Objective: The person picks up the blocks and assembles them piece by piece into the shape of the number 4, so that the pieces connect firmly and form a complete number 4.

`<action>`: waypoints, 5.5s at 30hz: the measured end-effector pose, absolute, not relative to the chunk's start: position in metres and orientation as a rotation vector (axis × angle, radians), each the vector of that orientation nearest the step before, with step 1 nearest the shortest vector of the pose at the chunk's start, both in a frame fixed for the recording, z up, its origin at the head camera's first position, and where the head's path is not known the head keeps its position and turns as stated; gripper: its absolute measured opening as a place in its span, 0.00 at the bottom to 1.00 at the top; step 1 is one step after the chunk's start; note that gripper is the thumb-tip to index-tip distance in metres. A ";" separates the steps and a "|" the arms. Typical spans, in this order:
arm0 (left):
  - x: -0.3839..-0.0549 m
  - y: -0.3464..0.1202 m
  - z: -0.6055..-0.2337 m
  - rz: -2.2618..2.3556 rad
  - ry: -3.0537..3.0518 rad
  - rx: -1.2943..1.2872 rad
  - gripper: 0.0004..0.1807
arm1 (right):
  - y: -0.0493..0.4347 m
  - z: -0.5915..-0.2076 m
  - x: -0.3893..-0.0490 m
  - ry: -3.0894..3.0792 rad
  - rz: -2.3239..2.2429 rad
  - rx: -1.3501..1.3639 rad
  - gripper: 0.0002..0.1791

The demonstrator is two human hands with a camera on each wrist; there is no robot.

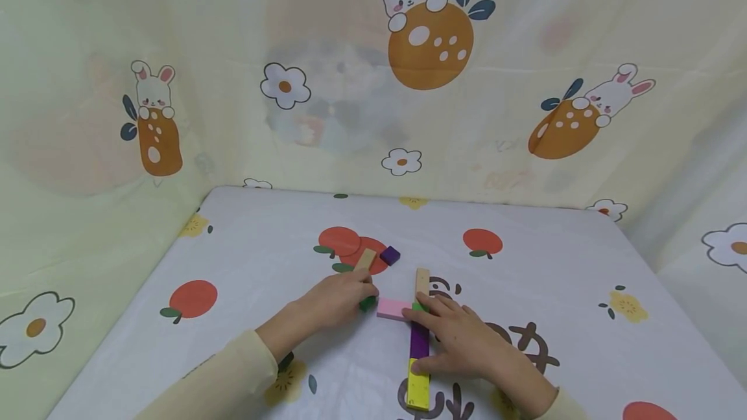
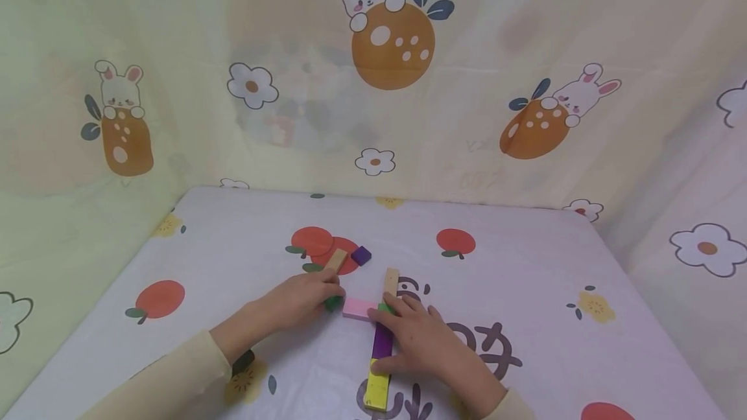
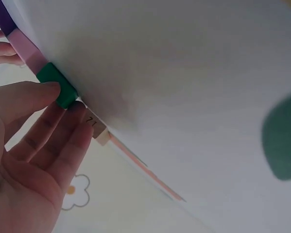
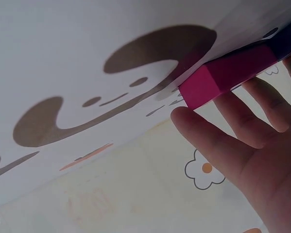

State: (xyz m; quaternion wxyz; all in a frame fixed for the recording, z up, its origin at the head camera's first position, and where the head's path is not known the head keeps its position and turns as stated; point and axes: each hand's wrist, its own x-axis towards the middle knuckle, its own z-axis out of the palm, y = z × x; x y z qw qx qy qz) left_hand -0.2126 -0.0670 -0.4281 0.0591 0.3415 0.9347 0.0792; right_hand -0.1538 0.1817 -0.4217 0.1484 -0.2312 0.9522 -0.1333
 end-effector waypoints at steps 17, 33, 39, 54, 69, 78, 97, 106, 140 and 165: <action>-0.211 -0.067 -0.431 0.282 2.833 1.068 0.16 | 0.181 -0.422 -0.155 2.730 -0.393 -0.635 0.46; -0.208 -0.065 -0.432 0.214 2.870 1.063 0.16 | 0.182 -0.421 -0.155 2.717 -0.408 -0.631 0.46; -0.204 -0.069 -0.429 0.170 2.921 1.161 0.16 | 0.181 -0.423 -0.155 2.722 -0.406 -0.654 0.47; -0.171 -0.067 -0.432 -0.077 2.864 1.259 0.31 | 0.183 -0.424 -0.155 2.733 -0.418 -0.668 0.47; -0.168 -0.067 -0.428 -0.037 2.827 1.212 0.32 | 0.181 -0.418 -0.157 2.748 -0.357 -0.660 0.46; -0.167 -0.066 -0.434 -0.001 2.819 1.200 0.33 | 0.178 -0.411 -0.163 2.821 -0.321 -0.728 0.42; -0.166 -0.067 -0.432 -0.021 2.832 1.212 0.32 | 0.128 -0.407 -0.228 2.981 -0.264 -0.791 0.32; -0.166 -0.069 -0.432 -0.062 2.861 1.235 0.32 | 0.104 -0.407 -0.246 2.994 -0.276 -0.851 0.31; -0.164 -0.064 -0.432 -0.084 2.850 1.199 0.33 | 0.091 -0.410 -0.261 2.892 -0.216 -0.759 0.26; -0.164 -0.066 -0.435 -0.081 2.844 1.178 0.36 | 0.113 -0.411 -0.247 2.887 -0.286 -0.753 0.22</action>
